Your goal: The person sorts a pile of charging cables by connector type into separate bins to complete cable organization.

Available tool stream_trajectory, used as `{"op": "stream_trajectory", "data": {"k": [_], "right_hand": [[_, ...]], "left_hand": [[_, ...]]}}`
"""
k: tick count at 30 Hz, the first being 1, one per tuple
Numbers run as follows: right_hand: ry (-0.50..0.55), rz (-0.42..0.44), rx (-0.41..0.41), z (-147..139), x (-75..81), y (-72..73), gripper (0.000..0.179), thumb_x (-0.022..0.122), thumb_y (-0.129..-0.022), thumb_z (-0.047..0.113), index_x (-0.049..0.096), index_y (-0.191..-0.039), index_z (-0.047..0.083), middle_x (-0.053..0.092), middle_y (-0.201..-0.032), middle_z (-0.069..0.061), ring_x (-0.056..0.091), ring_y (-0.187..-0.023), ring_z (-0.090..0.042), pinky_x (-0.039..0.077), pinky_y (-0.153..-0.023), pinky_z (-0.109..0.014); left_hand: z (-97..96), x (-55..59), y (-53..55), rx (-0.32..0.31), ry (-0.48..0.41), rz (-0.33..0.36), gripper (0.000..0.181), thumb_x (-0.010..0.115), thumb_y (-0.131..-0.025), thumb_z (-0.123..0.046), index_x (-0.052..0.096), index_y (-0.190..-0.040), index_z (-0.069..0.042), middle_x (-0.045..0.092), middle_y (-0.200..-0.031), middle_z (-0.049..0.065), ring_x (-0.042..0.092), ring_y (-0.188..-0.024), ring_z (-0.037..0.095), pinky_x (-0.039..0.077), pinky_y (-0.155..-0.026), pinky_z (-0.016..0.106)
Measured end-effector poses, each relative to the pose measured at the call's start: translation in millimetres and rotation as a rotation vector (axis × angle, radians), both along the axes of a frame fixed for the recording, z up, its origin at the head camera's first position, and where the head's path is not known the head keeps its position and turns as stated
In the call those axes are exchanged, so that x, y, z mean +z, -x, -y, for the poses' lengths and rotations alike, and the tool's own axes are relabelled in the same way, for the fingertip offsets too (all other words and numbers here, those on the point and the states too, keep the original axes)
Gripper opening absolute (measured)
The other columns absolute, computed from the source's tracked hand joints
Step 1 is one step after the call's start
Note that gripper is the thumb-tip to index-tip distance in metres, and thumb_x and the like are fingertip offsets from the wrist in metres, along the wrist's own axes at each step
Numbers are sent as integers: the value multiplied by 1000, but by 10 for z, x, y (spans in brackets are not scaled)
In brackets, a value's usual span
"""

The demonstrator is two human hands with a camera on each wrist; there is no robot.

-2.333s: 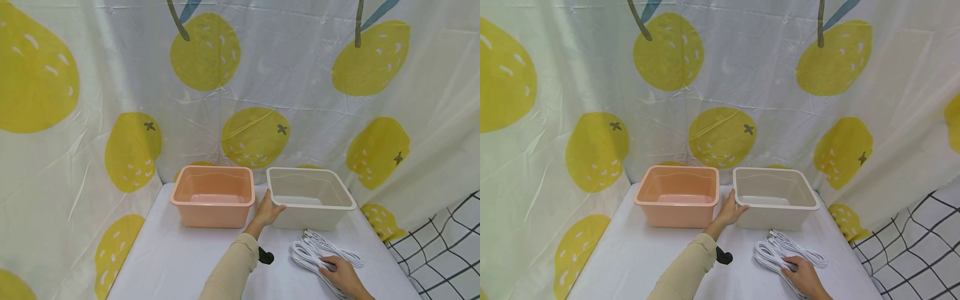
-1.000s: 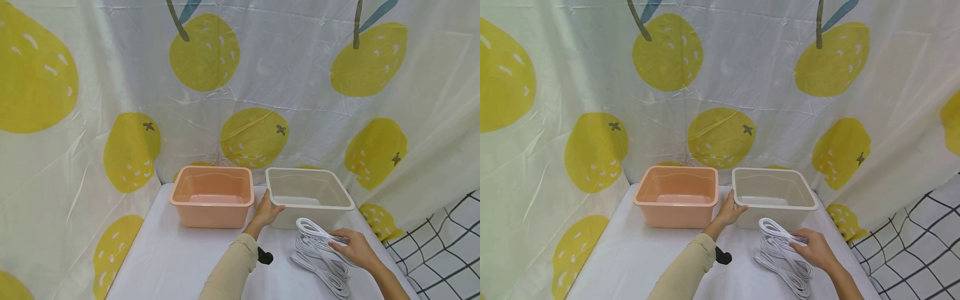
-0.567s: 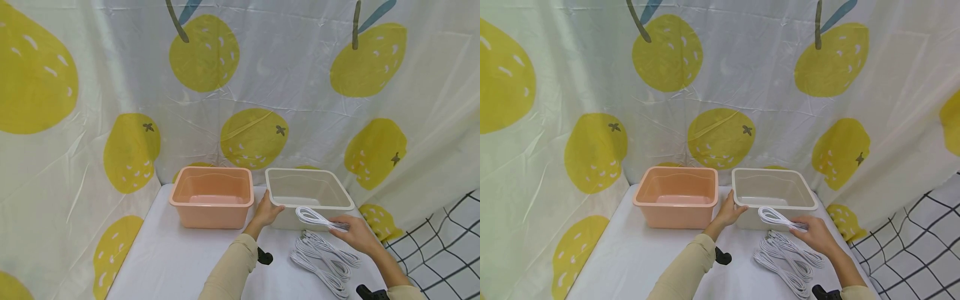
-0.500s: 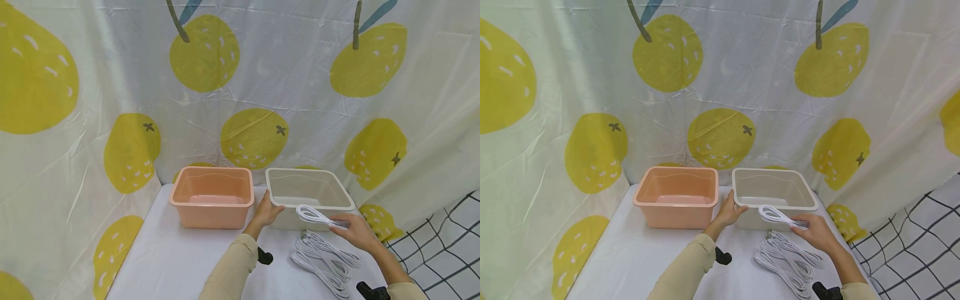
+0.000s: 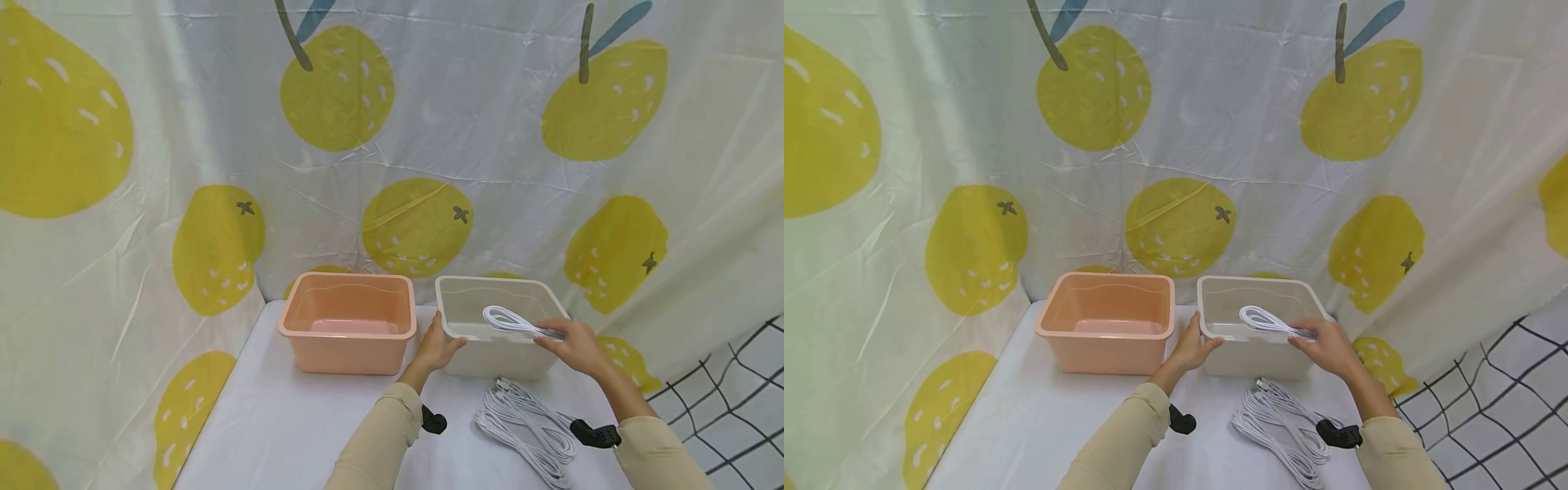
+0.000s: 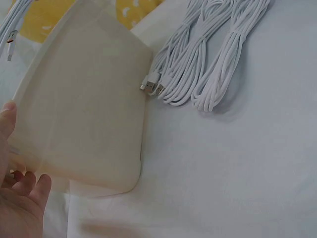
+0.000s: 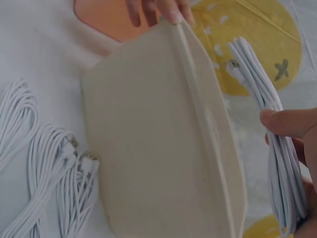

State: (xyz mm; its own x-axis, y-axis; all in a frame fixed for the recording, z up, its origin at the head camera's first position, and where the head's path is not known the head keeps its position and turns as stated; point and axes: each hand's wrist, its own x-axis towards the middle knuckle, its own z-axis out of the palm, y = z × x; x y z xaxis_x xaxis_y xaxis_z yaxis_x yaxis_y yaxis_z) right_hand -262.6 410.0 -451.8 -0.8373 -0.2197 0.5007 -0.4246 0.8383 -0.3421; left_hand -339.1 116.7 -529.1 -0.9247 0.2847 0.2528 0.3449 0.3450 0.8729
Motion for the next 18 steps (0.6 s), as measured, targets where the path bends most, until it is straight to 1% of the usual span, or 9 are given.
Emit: {"op": "stream_trajectory", "data": {"k": [3, 5, 8, 11, 15, 18], "right_hand": [[-4, 17, -15, 15, 52, 91, 25, 83, -83, 11, 80, -105, 1, 76, -103, -18, 69, -96, -45, 52, -79, -60], [-2, 43, -23, 37, 83, 135, 25, 81, -85, 12, 79, -107, 0, 75, -105, -20, 68, -99, -46, 51, -81, -61], [-13, 77, -35, 73, 107, 188, 26, 80, -86, 12, 79, -109, 0, 74, -108, -21, 68, -102, -46, 50, -83, -60], [-18, 107, -49, 95, 102, 251, 27, 80, -87, 13, 78, -110, -1, 73, -111, -23, 66, -105, -47, 49, -85, -61], [-21, 134, -64, 100, 84, 356, 29, 80, -89, 14, 77, -113, 0, 72, -116, -24, 64, -109, -49, 47, -85, -64], [-32, 140, -67, 109, 85, 422, 30, 80, -89, 16, 77, -115, 0, 71, -118, -25, 63, -110, -50, 48, -83, -63]], "left_hand": [[-5, -5, 24, -2, 1, -2, 82, 80, -93, -19, 31, -155, 1, 58, -135, 19, 56, -126, 36, 42, -108, 51], [-12, -15, 45, 0, 7, -3, 82, 80, -93, -20, 31, -156, -1, 58, -136, 19, 56, -127, 35, 42, -109, 50], [-13, -22, 53, 2, 9, 3, 82, 80, -93, -20, 31, -156, 0, 57, -137, 20, 55, -128, 35, 41, -110, 50], [-9, -20, 40, 4, 9, 8, 83, 80, -93, -20, 31, -156, 1, 58, -137, 20, 55, -128, 36, 41, -110, 50], [-13, -31, 30, 8, 11, 25, 83, 80, -93, -21, 30, -157, 0, 57, -138, 19, 55, -128, 34, 41, -110, 50], [-22, -38, 28, 8, 11, 23, 83, 79, -94, -20, 30, -157, -1, 57, -138, 19, 55, -128, 35, 41, -109, 50]]}}
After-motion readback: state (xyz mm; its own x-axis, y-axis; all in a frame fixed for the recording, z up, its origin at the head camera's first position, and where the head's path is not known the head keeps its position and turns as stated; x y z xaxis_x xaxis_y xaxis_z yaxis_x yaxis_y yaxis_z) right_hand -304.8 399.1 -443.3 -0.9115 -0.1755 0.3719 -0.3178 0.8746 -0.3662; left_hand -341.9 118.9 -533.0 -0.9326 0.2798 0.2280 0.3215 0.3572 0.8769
